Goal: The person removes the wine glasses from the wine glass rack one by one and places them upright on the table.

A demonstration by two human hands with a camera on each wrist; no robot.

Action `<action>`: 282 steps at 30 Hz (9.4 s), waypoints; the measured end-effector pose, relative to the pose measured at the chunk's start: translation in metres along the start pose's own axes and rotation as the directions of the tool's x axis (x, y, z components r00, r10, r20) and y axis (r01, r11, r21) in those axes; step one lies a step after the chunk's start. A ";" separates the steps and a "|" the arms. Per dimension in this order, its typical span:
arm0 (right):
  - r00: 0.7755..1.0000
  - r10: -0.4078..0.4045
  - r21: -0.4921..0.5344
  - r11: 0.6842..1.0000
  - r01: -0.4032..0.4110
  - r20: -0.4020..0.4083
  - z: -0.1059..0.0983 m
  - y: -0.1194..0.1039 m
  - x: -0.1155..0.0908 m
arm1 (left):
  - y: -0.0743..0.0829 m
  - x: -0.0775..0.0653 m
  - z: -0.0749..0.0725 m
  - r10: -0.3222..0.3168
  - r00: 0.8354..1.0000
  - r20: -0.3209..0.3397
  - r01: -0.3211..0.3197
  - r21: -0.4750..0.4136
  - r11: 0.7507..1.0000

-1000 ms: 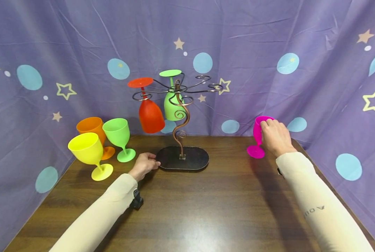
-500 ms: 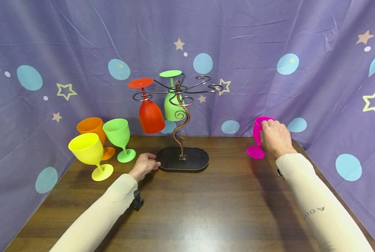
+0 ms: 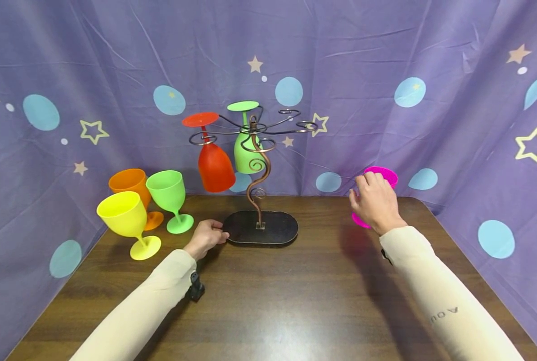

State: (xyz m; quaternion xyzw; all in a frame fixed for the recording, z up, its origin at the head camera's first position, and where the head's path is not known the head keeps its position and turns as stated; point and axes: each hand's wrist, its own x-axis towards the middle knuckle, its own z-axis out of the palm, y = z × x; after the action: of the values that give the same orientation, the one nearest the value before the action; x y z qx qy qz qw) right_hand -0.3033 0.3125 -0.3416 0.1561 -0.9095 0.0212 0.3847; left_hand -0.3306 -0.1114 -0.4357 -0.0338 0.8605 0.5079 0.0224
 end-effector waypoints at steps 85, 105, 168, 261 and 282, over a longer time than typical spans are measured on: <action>0.473 0.449 0.525 0.010 -0.851 0.758 0.100 -0.131 -0.027 | 0.000 0.001 -0.002 -0.031 0.998 0.053 0.034 -0.049 0.998; 0.467 0.461 0.505 0.048 -0.862 0.755 0.096 -0.133 -0.027 | 0.087 -0.034 -0.067 0.267 0.949 -0.167 -0.279 -0.050 0.959; 0.470 0.470 0.509 0.049 -0.859 0.747 0.099 -0.132 -0.024 | 0.213 0.027 -0.133 0.890 0.449 -0.079 -0.683 0.612 0.399; 0.458 0.476 0.493 0.058 -0.868 0.751 0.096 -0.131 -0.027 | 0.192 -0.070 -0.123 0.938 0.069 -0.339 -0.873 0.435 0.221; 0.463 0.474 0.488 0.080 -0.869 0.748 0.093 -0.133 -0.029 | 0.116 -0.106 -0.125 0.782 0.184 -0.596 -0.824 0.341 0.453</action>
State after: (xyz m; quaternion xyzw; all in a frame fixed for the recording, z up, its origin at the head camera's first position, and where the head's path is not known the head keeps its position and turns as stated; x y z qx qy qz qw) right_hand -0.3089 0.1790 -0.4380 -0.1325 -0.7847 0.6056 0.0002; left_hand -0.2349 -0.1613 -0.2668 0.2356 0.6732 0.4141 -0.5656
